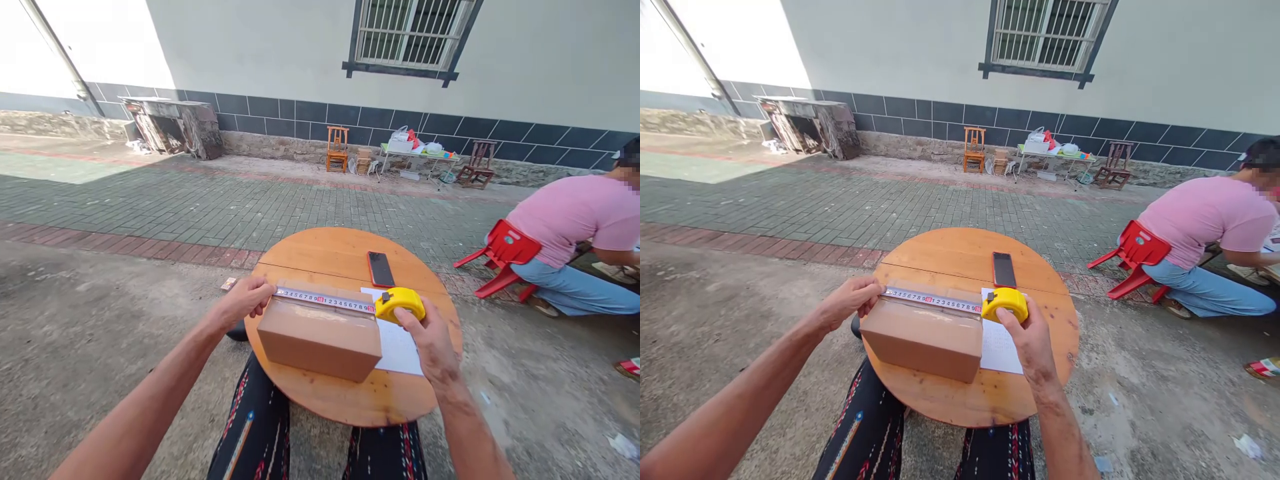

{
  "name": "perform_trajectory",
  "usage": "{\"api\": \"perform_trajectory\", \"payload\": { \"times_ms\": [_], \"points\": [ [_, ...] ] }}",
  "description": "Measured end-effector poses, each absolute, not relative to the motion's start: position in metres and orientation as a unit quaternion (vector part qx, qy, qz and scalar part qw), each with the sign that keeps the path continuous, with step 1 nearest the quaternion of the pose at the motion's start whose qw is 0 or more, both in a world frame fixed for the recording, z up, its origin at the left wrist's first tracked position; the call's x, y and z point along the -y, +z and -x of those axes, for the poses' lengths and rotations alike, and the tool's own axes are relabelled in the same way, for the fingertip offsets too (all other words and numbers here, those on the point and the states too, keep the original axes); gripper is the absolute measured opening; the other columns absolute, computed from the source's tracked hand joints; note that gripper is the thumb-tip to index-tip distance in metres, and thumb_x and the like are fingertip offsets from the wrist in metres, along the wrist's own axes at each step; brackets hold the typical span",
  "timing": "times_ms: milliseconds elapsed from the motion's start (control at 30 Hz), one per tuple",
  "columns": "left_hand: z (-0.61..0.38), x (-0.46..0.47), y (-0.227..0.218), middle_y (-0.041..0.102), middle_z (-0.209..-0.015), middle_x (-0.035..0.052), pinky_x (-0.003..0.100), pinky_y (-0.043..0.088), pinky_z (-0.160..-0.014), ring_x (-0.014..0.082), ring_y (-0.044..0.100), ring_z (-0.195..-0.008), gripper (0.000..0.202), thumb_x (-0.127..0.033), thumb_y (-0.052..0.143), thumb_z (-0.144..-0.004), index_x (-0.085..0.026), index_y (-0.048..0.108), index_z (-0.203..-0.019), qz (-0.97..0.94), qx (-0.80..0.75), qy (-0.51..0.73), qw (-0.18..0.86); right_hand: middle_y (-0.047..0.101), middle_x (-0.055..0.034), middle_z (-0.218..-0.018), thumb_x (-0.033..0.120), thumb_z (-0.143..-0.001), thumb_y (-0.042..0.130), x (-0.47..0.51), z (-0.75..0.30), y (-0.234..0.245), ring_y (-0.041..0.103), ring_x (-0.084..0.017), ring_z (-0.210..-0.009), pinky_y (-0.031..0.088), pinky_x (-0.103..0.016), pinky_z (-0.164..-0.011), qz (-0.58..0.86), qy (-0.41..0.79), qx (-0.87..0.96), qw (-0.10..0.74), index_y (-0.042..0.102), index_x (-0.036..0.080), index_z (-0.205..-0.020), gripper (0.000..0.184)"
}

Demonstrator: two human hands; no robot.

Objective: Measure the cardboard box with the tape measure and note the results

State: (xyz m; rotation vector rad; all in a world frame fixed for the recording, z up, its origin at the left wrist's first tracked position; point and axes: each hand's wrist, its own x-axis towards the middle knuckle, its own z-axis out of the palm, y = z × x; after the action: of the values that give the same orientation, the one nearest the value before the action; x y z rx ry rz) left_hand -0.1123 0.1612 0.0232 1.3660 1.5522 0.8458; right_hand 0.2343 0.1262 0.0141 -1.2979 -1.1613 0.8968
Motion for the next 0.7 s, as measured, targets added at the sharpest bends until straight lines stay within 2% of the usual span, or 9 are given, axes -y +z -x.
{"api": "perform_trajectory", "payload": {
  "times_ms": [167,233,333,533,700],
  "points": [
    [0.1083,-0.1593,0.0213,0.058,-0.071,-0.0011,0.023,0.039,-0.054,0.0151,0.054,-0.065,0.033,-0.047,0.058,-0.071,-0.017,0.061,-0.086,-0.536,-0.61,0.374,0.447,0.069,-0.0028,-0.087,0.052,-0.074,0.075,-0.1255,-0.2342,0.0147,0.062,-0.02,-0.077,0.052,-0.03,-0.069,0.557,0.365,0.506,0.549,0.064,0.019,-0.099,0.042],
    [0.1074,-0.1585,0.0209,0.06,-0.076,0.0002,0.024,0.041,-0.057,0.0166,0.056,-0.071,0.037,-0.047,0.06,-0.07,-0.017,0.062,-0.092,-0.532,-0.607,0.385,0.448,0.07,-0.0027,-0.086,0.052,-0.074,0.075,-0.1248,-0.234,0.0155,0.062,-0.02,-0.077,0.052,-0.031,-0.069,0.561,0.356,0.511,0.546,0.064,0.02,-0.098,0.042],
    [0.1067,-0.1566,0.0206,0.06,-0.076,0.0007,0.024,0.042,-0.058,0.0173,0.056,-0.071,0.038,-0.051,0.06,-0.068,-0.017,0.062,-0.086,-0.528,-0.61,0.389,0.445,0.07,-0.0032,-0.087,0.052,-0.072,0.076,-0.1238,-0.2335,0.0166,0.062,-0.021,-0.077,0.052,-0.031,-0.069,0.561,0.356,0.507,0.549,0.064,0.02,-0.099,0.044],
    [0.1072,-0.1531,0.0229,0.05,-0.058,-0.0025,0.024,0.037,-0.054,0.0133,0.048,-0.057,0.036,-0.054,0.059,-0.068,-0.02,0.05,-0.059,-0.536,-0.611,0.382,0.44,0.07,-0.0033,-0.089,0.053,-0.071,0.078,-0.1217,-0.2356,0.0146,0.063,-0.02,-0.079,0.052,-0.031,-0.069,0.557,0.379,0.495,0.549,0.064,0.018,-0.102,0.048],
    [0.1083,-0.1529,0.0277,0.05,-0.055,-0.0034,0.024,0.036,-0.055,0.012,0.046,-0.054,0.035,-0.051,0.06,-0.066,-0.019,0.05,-0.056,-0.544,-0.61,0.377,0.437,0.072,-0.0053,-0.097,0.053,-0.074,0.078,-0.1213,-0.2399,0.0084,0.066,-0.022,-0.083,0.053,-0.033,-0.071,0.556,0.394,0.501,0.534,0.061,0.018,-0.112,0.054]
  ]
}}
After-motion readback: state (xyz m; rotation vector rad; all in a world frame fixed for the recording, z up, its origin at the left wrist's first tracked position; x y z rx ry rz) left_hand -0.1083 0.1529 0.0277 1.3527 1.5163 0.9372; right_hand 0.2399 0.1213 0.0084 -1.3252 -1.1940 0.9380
